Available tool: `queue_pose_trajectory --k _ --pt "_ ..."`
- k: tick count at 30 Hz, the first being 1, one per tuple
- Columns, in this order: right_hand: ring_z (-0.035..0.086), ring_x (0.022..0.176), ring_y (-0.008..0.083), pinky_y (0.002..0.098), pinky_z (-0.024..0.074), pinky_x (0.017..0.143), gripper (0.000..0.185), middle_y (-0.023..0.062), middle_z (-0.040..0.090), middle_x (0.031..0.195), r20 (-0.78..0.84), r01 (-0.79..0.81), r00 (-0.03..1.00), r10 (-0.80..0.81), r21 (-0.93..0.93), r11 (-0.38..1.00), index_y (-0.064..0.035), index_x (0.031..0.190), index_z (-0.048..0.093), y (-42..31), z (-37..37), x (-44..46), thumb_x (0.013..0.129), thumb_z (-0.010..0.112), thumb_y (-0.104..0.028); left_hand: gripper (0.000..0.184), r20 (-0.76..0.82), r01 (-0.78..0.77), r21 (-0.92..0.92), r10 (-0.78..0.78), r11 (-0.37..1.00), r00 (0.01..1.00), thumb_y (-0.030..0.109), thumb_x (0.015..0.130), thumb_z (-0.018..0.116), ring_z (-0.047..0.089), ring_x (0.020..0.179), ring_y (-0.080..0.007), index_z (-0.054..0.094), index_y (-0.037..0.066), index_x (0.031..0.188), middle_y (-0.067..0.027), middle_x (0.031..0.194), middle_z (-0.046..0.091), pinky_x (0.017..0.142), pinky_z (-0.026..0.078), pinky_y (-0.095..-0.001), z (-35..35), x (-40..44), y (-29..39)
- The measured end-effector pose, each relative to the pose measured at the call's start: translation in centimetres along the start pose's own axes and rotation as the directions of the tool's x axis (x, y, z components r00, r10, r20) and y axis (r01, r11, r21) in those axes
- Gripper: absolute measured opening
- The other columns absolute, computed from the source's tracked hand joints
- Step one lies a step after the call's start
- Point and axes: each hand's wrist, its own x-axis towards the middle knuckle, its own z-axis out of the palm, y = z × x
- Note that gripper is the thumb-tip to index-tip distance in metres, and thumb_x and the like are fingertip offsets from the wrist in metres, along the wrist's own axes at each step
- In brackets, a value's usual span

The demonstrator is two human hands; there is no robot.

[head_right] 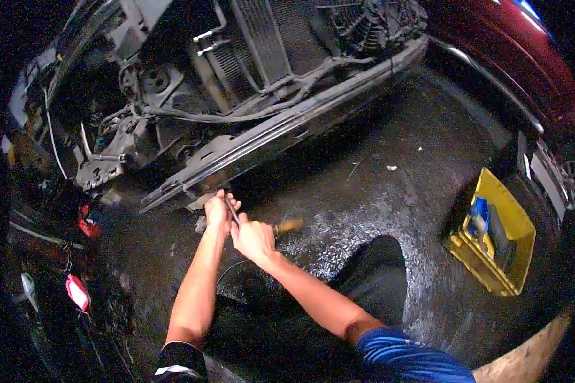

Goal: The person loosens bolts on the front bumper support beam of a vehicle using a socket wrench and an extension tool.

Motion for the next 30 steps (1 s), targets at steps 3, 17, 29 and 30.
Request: queue_pose_trajectory --k 3,17,29,30 --pt "0.067 0.06 0.0303 0.039 0.0496 0.054 0.028 0.0188 0.066 0.067 -0.009 -0.03 0.999 0.031 0.103 0.994 -0.0018 0.087 0.061 0.2 -1.2 0.3 0.094 0.059 -0.029 0.014 0.02 -0.063 0.093 0.062 0.994 0.998 0.01 0.096 0.056 0.057 0.058 -0.0194 0.057 0.001 0.085 -0.0084 0.073 0.058 0.058 0.058 -0.0399 -0.2 0.6 0.2" --pt "0.053 0.05 0.0178 0.0357 0.0431 0.047 0.02 0.0062 0.058 0.065 0.54 -0.567 0.823 0.176 0.793 0.222 -0.0045 0.092 0.062 3.1 1.3 2.2 0.095 0.06 -0.024 0.035 0.205 0.077 0.056 -0.087 0.995 0.975 0.028 0.107 0.043 0.061 0.094 -0.0185 0.059 -0.003 0.114 -0.0117 0.108 0.063 0.094 0.053 -0.036 -3.9 5.3 -0.7" --pt "0.061 0.066 0.0175 0.0316 0.0534 0.061 0.033 0.0069 0.062 0.077 0.7 -0.7 0.714 -0.028 0.71 -0.083 0.0037 0.111 0.065 4.4 -0.2 2.7 0.105 0.049 -0.024 0.061 0.359 -0.219 0.737 -0.095 0.639 0.929 0.047 0.1 0.057 0.067 0.106 -0.0252 0.048 0.005 0.142 -0.0116 0.138 0.06 0.081 0.055 -0.0366 -4.1 -12.8 -2.4" --pt "0.061 0.067 0.0173 0.0308 0.0539 0.063 0.032 0.007 0.062 0.077 0.681 -0.679 0.732 -0.031 0.733 0.043 0.0036 0.11 0.066 4.4 -0.5 2.8 0.104 0.05 -0.023 0.056 0.344 -0.303 0.812 0.01 0.498 0.939 0.042 0.099 0.059 0.067 0.108 -0.0311 0.049 0.003 0.137 -0.0167 0.13 0.064 0.083 0.055 -0.0409 -3.4 -14.2 -1.4"
